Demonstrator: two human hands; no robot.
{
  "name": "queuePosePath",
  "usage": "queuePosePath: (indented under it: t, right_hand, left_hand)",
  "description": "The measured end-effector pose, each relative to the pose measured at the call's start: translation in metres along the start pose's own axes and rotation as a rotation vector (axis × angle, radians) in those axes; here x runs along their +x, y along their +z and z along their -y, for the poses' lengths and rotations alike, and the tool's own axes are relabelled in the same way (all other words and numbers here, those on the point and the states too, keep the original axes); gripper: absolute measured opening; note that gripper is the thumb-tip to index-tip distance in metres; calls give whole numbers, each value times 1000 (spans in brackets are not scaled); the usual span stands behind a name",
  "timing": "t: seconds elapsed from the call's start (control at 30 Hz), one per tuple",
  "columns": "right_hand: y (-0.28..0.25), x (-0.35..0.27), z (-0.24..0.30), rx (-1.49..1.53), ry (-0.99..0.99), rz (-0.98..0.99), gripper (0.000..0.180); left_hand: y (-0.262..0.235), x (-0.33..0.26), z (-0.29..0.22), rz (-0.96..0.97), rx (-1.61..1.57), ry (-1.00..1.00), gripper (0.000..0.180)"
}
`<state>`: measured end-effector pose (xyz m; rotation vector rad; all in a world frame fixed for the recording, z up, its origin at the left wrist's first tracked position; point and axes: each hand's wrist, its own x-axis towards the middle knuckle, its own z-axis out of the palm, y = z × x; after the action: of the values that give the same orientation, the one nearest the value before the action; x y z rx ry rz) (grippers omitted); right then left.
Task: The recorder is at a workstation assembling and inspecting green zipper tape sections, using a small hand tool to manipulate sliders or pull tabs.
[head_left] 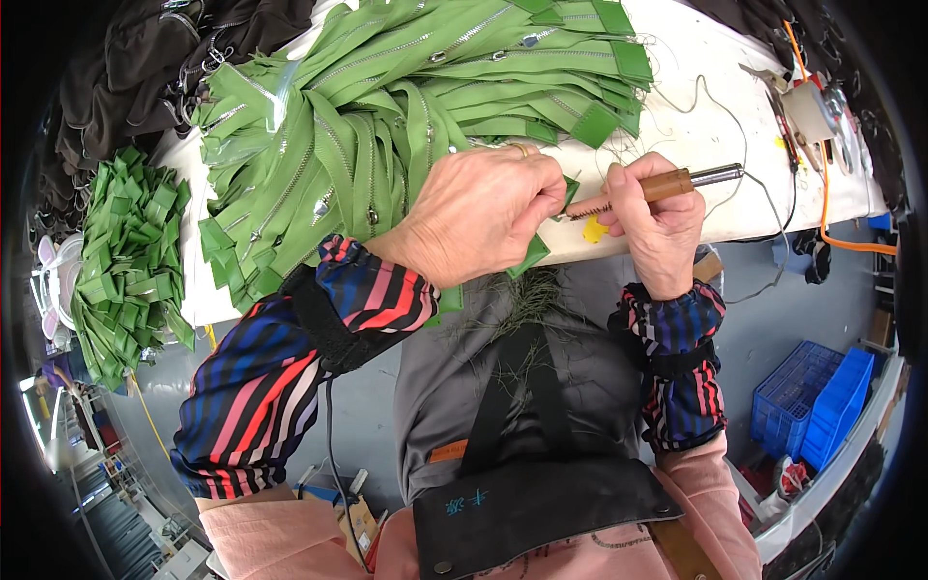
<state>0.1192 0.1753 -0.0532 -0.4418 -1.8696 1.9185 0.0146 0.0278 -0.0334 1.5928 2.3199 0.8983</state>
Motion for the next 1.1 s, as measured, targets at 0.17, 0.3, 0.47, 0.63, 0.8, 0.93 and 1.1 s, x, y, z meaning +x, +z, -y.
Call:
queuePosePath:
  t: [0.17, 0.3, 0.47, 0.63, 0.8, 0.93, 1.1]
  right_hand:
    - [-3, 1, 0, 49, 10, -64, 13]
    - [-6, 5, -6, 222, -86, -271, 18]
    - [-11, 8, 1, 220, -101, -323, 21]
    - [-15, 13, -7, 278, -62, -323, 21]
    - [-13, 14, -5, 284, -63, -292, 20]
    - [-12, 15, -7, 278, -41, -313, 20]
    - [-7, 12, 0, 186, -40, -287, 19]
  left_hand:
    - [-22, -1, 0, 206, -171, 15, 7]
    - [-20, -6, 0, 134, -258, -80, 14]
    - [-7, 7, -11, 29, -88, -52, 28]
    - [6, 15, -7, 80, 11, -63, 12]
    - [7, 18, -3, 28, -45, -75, 6]
    - [10, 21, 1, -14, -27, -41, 6]
    - [7, 24, 3, -7, -81, -59, 9]
